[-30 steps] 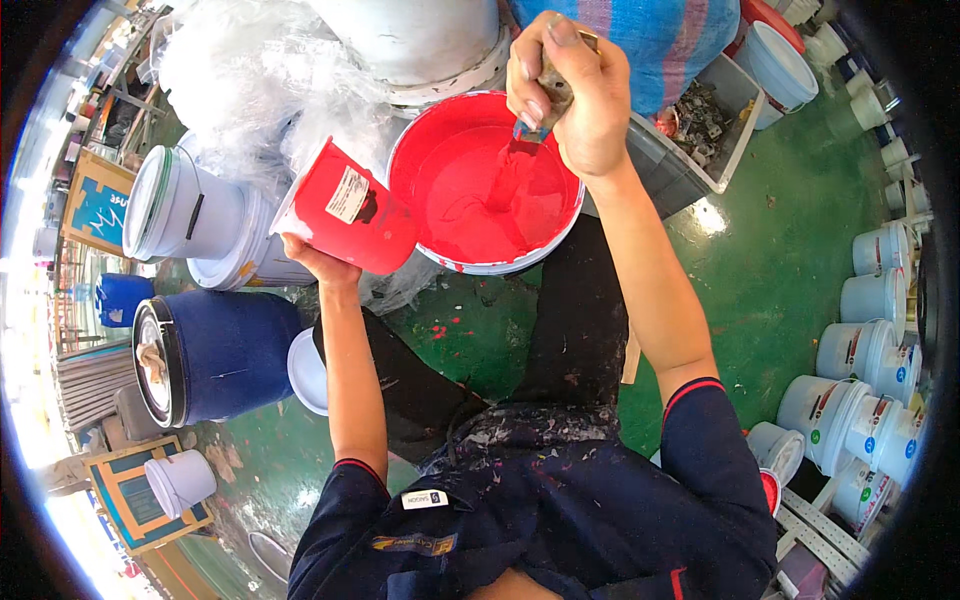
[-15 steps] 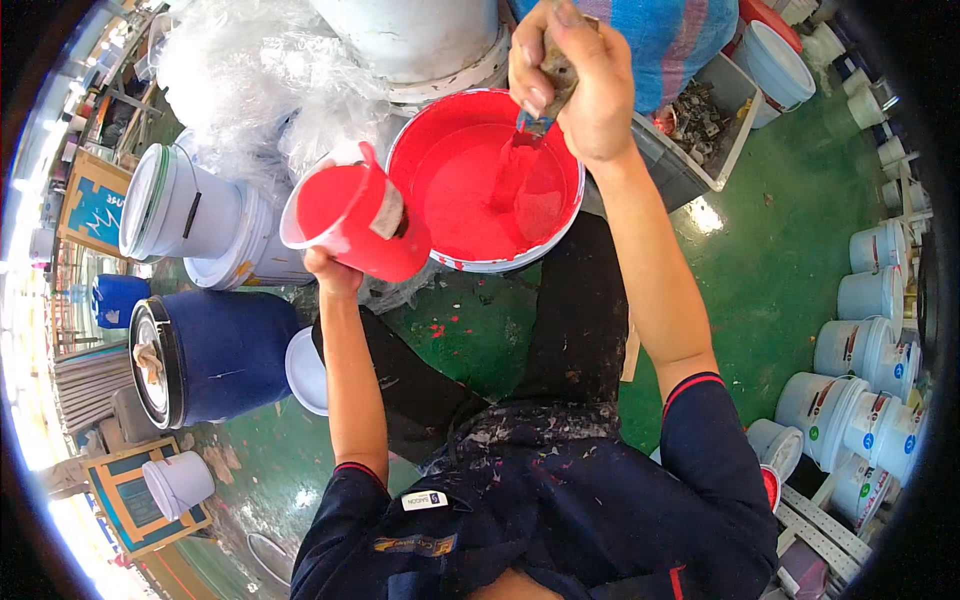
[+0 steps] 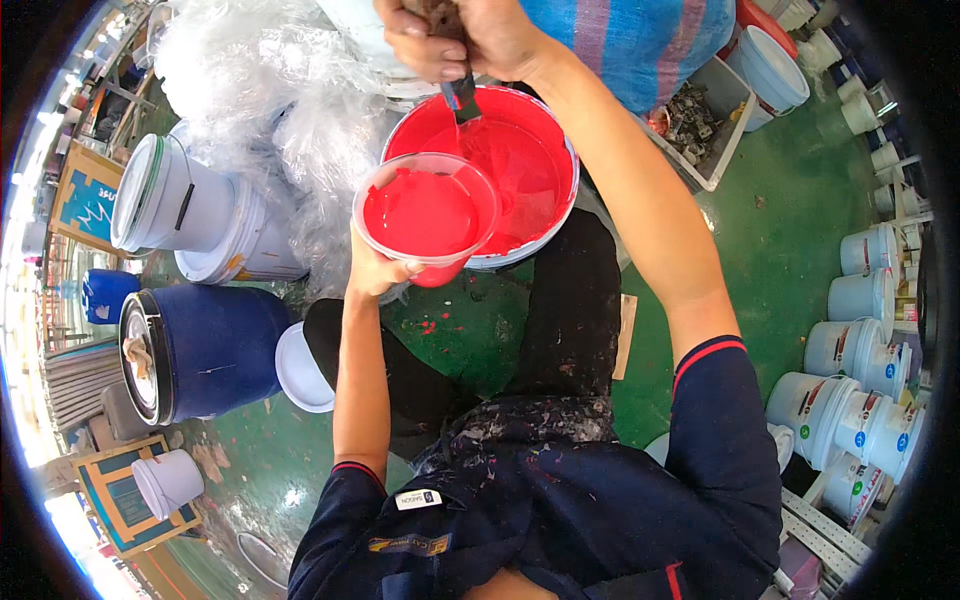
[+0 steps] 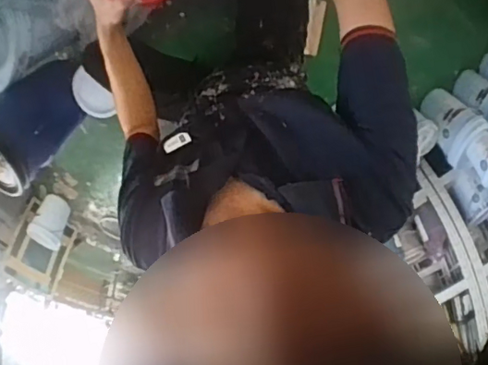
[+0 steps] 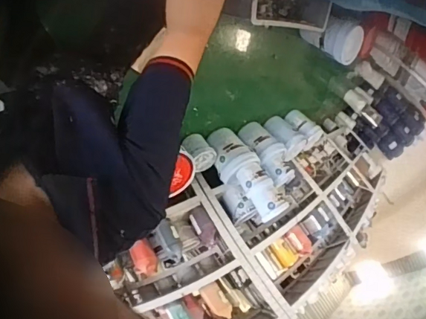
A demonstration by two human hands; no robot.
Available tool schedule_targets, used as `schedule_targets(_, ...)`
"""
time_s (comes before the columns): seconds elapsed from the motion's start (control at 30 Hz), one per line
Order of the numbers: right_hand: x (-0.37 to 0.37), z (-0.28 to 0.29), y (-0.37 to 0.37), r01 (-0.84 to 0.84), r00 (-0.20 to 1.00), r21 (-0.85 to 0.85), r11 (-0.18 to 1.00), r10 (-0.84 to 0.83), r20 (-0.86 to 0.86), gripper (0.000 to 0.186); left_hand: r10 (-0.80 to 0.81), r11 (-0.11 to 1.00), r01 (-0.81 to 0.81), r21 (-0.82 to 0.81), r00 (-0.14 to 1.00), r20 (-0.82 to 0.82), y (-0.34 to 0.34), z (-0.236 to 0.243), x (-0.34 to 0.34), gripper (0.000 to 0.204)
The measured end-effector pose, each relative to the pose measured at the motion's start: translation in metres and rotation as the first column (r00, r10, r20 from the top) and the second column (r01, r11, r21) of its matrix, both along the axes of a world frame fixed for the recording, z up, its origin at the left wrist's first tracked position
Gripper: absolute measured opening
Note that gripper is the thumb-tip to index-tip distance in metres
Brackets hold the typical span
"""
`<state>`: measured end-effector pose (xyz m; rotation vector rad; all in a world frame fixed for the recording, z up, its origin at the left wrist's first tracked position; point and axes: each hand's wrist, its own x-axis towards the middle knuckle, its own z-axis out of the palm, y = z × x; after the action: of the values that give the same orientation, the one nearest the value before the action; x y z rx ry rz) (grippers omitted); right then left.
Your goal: Mixing and pouring red paint from a bucket into a smaller container.
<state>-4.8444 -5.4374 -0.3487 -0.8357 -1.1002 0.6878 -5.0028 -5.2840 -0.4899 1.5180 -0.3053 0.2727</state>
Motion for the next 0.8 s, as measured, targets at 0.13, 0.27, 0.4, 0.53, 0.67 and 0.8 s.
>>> schedule_targets(0.13, -0.016, -0.002, 0.010, 0.029, 0.998, -0.125, 0.992, -0.022, 0.061, 0.046, 0.041, 0.999, -0.040, -0.035, 0.999, 0.007, 0.002, -0.001, 0.001, 0.096)
schedule_targets(0.27, -0.023, -0.002, 0.013, 0.071, 0.991, -0.121, 0.990, -0.056, 0.122, 0.049, 0.061, 0.995, -0.061, -0.077, 0.998, -0.002, 0.007, -0.004, 0.000, 0.096)
schedule_targets(0.4, -0.024, -0.002, 0.014, 0.029, 0.992, -0.111, 0.993, -0.015, 0.127, 0.049, 0.093, 0.994, -0.094, -0.061, 0.995, -0.023, 0.013, -0.005, 0.000, 0.096)
schedule_targets(0.53, -0.027, -0.004, 0.013, 0.048, 0.986, -0.095, 0.994, -0.031, 0.166, 0.050, 0.127, 0.989, -0.128, -0.077, 0.992, -0.014, 0.015, -0.007, 0.001, 0.097)
schedule_targets(0.67, -0.036, -0.005, 0.009, 0.121, 0.977, -0.152, 0.981, -0.090, 0.195, 0.052, 0.174, 0.980, -0.174, -0.093, 0.985, -0.012, 0.015, -0.008, 0.001, 0.093)
schedule_targets(0.8, -0.048, -0.003, 0.007, 0.110, 0.987, -0.159, 0.981, -0.089, 0.131, 0.052, 0.243, 0.967, -0.240, -0.085, 0.970, 0.026, 0.014, -0.006, 0.003, 0.089)
